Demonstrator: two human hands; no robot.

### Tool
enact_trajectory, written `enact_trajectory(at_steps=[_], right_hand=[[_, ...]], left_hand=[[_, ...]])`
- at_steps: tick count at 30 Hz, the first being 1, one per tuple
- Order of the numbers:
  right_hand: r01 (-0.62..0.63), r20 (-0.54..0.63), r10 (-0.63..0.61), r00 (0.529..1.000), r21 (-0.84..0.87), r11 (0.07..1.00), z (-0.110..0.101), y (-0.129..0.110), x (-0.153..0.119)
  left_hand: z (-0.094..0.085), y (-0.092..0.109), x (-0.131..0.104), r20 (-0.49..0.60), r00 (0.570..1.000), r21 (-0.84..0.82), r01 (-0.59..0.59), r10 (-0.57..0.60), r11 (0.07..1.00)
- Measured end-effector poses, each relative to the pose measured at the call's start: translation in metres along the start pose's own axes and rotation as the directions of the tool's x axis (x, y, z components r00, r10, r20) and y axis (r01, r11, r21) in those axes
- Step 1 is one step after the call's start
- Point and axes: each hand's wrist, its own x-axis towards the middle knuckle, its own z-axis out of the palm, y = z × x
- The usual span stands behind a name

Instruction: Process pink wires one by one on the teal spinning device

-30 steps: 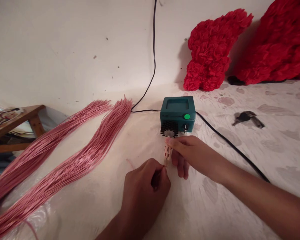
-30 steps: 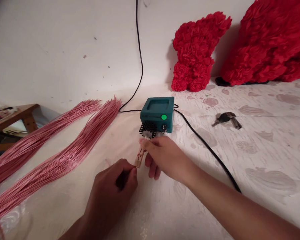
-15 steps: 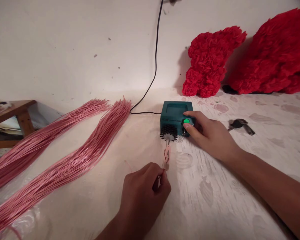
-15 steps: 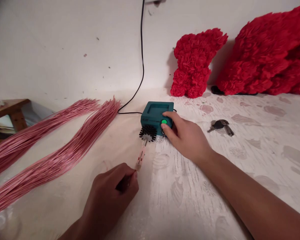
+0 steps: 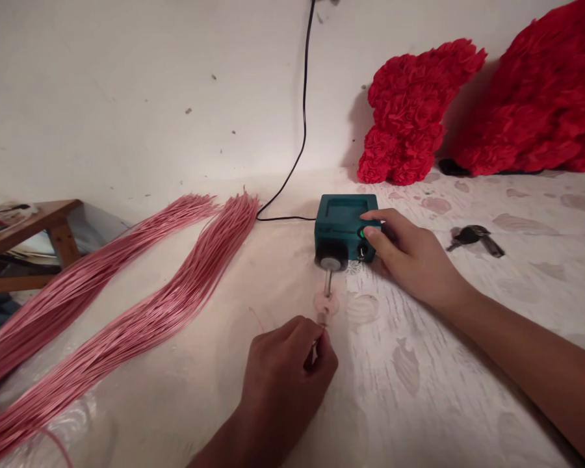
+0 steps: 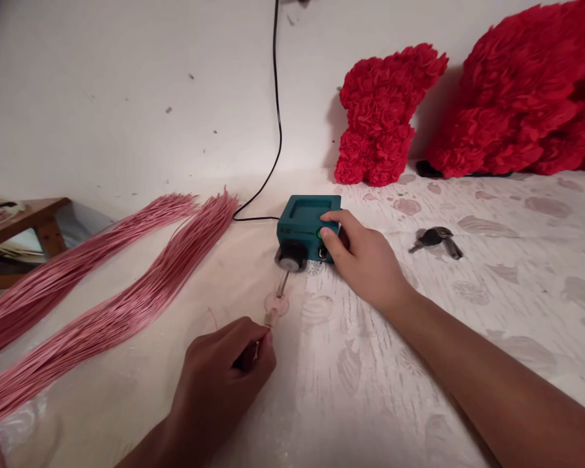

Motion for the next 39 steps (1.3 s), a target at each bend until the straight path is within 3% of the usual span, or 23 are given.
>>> enact_trajectory(at_steps=[7,11,15,17,19,20,26,33,39], right_hand=[[0.048,-0.029,-0.049,0.998,-0.042,0.998,-0.001,0.002,-0.001],[0.051,-0.053,-0.052,0.997,-0.019,0.999,-0.006,0.004,0.000],[0.164,-0.153,-0.168,0.974,-0.040,0.986,-0.025,-0.017,-0.009],[0.306,0.014,-0.305,0.952,-0.003,0.952,-0.033,-0.037,-0.021],[0.420,0.289,-0.423,0.859,0.075,0.904,-0.037,-0.056,-0.035],[0.458,0.365,-0.459,0.810,0.095,0.884,-0.037,-0.064,-0.042],[0.489,0.574,-0.456,0.680,0.108,0.865,-0.023,-0.074,-0.055],[0.470,0.621,-0.442,0.647,0.131,0.873,-0.019,-0.070,-0.051],[0.464,0.622,-0.413,0.665,0.089,0.881,-0.023,-0.073,-0.055]], left_hand=[[-0.010,0.005,-0.007,0.057,0.998,0.023,-0.006,0.005,1.000],[-0.017,0.003,-0.010,0.115,0.992,0.010,0.050,-0.050,0.999],[-0.021,0.003,-0.007,0.137,0.981,-0.078,0.148,-0.136,0.986],[-0.022,0.004,-0.005,0.141,0.975,-0.123,0.187,-0.169,0.975],[-0.024,0.004,-0.004,0.149,0.968,-0.158,0.225,-0.202,0.961],[-0.025,0.004,-0.005,0.157,0.964,-0.173,0.242,-0.216,0.955],[-0.028,0.003,-0.006,0.171,0.960,-0.227,0.259,-0.223,0.939],[-0.028,0.003,-0.006,0.115,0.979,-0.272,0.194,-0.169,0.943],[-0.028,0.004,-0.005,0.134,0.981,-0.270,0.173,-0.141,0.947]])
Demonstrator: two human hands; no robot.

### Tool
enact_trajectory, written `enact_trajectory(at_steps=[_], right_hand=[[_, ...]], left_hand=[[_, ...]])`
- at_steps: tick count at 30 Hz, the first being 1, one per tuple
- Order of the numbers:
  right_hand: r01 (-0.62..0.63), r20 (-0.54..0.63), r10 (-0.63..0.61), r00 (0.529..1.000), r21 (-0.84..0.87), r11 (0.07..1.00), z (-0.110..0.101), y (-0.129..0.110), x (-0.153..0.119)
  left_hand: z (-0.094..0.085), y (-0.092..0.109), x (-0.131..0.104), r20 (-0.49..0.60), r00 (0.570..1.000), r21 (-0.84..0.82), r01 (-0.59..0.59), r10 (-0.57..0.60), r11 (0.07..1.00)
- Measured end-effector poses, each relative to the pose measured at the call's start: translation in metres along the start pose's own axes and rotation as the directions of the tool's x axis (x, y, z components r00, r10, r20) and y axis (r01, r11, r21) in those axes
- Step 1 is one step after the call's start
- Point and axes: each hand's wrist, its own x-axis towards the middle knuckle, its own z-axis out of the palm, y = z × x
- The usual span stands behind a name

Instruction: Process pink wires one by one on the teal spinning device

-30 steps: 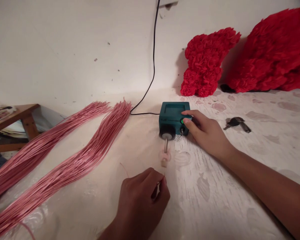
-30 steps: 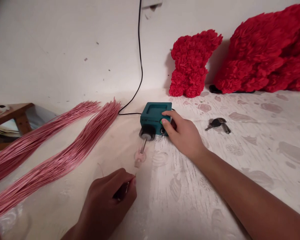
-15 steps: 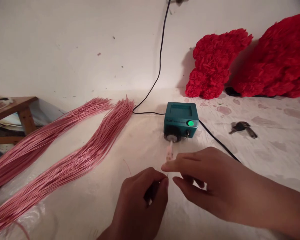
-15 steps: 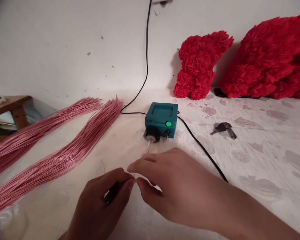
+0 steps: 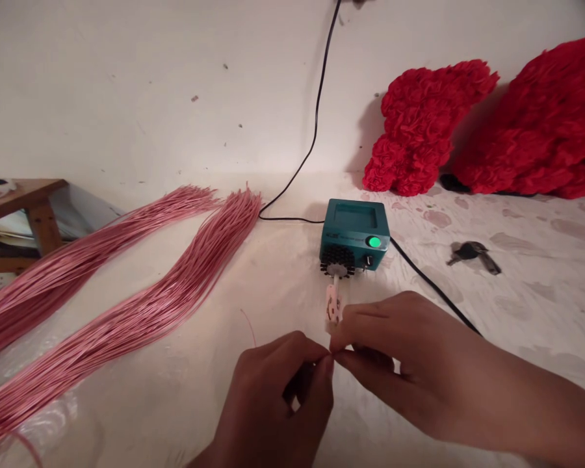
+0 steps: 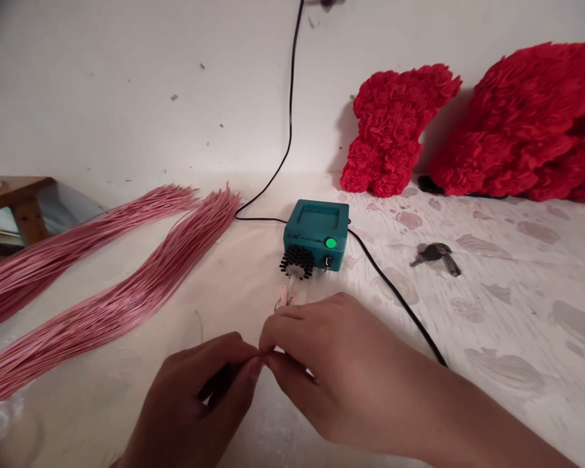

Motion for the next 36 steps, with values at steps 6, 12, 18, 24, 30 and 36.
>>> enact_trajectory(at_steps=[6,12,18,24,30,36], right_hand=[[0.005,-0.008,-0.005,1.000,0.016,1.000,-0.001,-0.002,0.002],[-0.005,0.004,0.005,1.000,0.010,1.000,-0.003,0.000,0.003],[-0.037,-0.110,0.035,0.993,-0.012,0.999,-0.009,0.003,0.002],[0.022,-0.012,-0.022,1.000,-0.017,1.000,0.000,0.000,0.002],[0.039,0.044,-0.039,0.998,-0.012,0.999,0.000,-0.003,0.003],[-0.055,-0.023,0.055,0.998,-0.018,0.998,-0.002,-0.001,0.003]], left_hand=[[-0.001,0.002,0.000,0.030,0.999,0.006,0.017,-0.017,1.000],[-0.001,0.002,-0.001,0.020,0.999,0.000,0.028,-0.028,1.000],[-0.003,0.002,-0.002,-0.006,0.998,0.017,0.060,-0.060,0.998],[-0.002,0.002,-0.001,-0.019,1.000,0.009,0.017,-0.017,1.000],[-0.001,0.003,-0.002,-0.012,1.000,0.001,-0.014,0.014,1.000],[-0.001,0.001,-0.003,-0.042,0.998,0.034,-0.050,0.052,0.998]])
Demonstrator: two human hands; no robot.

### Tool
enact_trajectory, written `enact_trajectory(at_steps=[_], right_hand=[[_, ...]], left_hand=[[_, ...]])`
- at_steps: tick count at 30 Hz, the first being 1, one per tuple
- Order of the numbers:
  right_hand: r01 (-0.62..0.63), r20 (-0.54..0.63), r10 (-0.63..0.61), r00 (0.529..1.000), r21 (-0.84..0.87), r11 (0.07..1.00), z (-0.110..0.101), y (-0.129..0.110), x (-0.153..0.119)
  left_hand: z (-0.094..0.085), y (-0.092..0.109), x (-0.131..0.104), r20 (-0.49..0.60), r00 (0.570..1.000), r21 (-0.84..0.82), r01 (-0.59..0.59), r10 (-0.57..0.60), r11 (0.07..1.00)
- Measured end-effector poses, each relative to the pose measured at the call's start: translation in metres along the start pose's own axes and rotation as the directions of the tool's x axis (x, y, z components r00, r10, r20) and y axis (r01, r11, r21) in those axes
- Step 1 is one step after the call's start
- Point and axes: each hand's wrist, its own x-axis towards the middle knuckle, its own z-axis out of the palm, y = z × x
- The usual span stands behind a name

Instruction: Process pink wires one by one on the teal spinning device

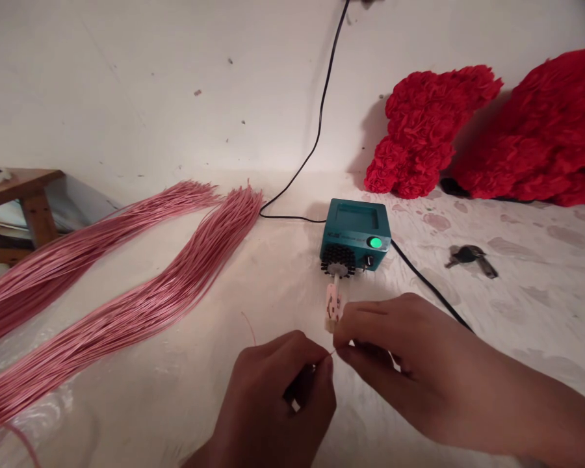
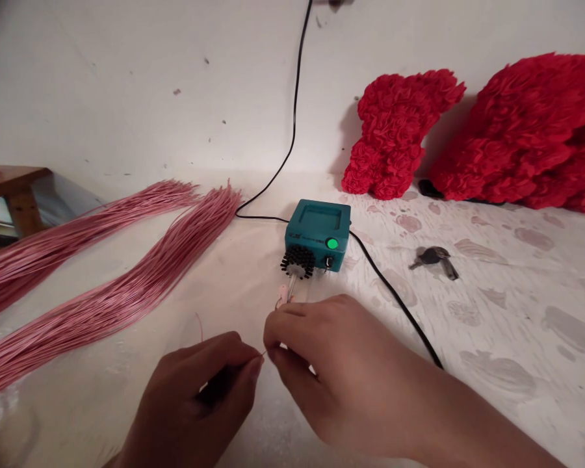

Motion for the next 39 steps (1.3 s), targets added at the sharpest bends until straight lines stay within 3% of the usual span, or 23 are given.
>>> enact_trajectory(at_steps=[5,15,20,25,39], right_hand=[[-0.136,0.020,0.135,0.991,0.131,0.982,-0.002,0.004,0.000],[-0.014,0.094,0.002,0.996,0.131,0.991,0.002,0.002,0.005],[-0.053,0.005,0.053,0.999,0.187,0.981,-0.002,0.010,0.004],[-0.050,0.112,0.028,0.993,0.199,0.979,0.002,0.003,0.001],[-0.037,0.117,0.019,0.993,0.154,0.987,0.004,0.003,0.005]], left_hand=[[0.000,-0.001,0.000,-0.003,1.000,0.020,-0.031,0.031,0.999],[0.001,0.001,0.001,-0.027,0.991,0.020,-0.130,0.131,0.991],[0.001,-0.001,0.002,-0.054,0.984,0.050,-0.165,0.168,0.985],[0.003,-0.002,0.001,-0.051,0.979,0.085,-0.192,0.197,0.978],[0.004,-0.001,0.001,-0.046,0.971,0.147,-0.224,0.233,0.963]])
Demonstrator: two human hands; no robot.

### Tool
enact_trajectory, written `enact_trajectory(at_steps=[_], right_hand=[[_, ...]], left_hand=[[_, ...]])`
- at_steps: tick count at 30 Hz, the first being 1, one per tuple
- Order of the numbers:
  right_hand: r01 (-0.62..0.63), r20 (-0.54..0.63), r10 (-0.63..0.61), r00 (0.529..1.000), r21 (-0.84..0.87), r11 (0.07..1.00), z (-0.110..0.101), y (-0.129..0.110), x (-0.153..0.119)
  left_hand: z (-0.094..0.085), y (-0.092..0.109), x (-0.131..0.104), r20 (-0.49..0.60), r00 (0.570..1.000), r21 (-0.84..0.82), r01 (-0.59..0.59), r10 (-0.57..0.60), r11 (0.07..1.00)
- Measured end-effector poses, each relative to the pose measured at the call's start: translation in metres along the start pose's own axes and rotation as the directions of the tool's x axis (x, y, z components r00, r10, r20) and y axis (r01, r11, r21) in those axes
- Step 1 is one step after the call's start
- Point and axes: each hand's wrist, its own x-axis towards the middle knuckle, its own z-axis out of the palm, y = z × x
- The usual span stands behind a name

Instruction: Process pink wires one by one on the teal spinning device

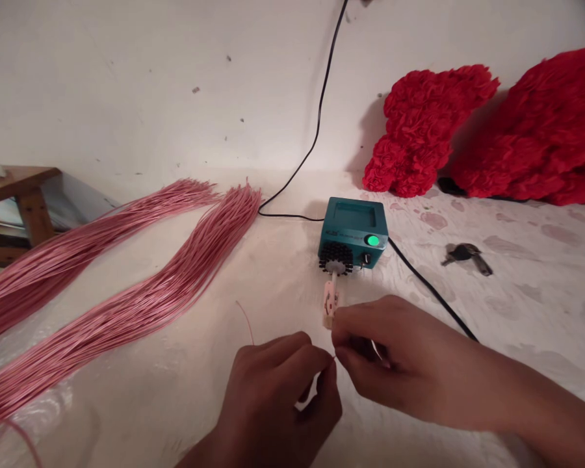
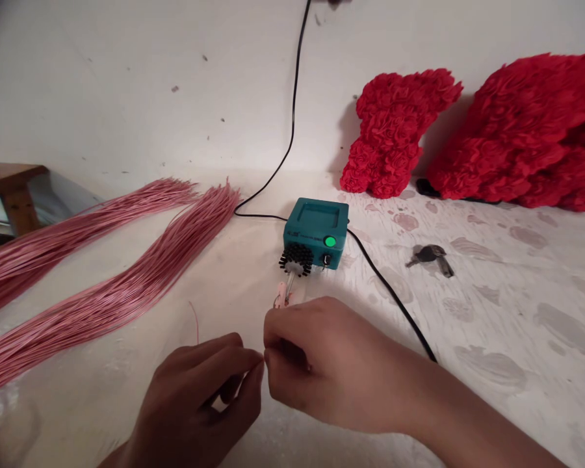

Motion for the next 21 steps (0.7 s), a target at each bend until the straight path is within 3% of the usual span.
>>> enact_trajectory(at_steps=[5,15,21], right_hand=[[-0.027,-0.128,0.020,0.992,-0.047,0.999,-0.0035,0.0036,0.0006],[0.023,0.037,-0.024,0.999,0.037,0.999,0.0006,0.0014,-0.0012],[-0.002,-0.062,0.007,0.998,0.080,0.997,-0.0049,0.0093,-0.0003]], left_hand=[[0.0003,-0.0004,-0.0021,-0.019,1.000,-0.024,0.004,-0.005,1.000],[0.0005,-0.0015,-0.0006,0.011,1.000,-0.019,-0.011,0.011,1.000],[0.0000,0.0002,-0.0001,-0.013,1.000,-0.040,-0.002,0.001,0.999]])
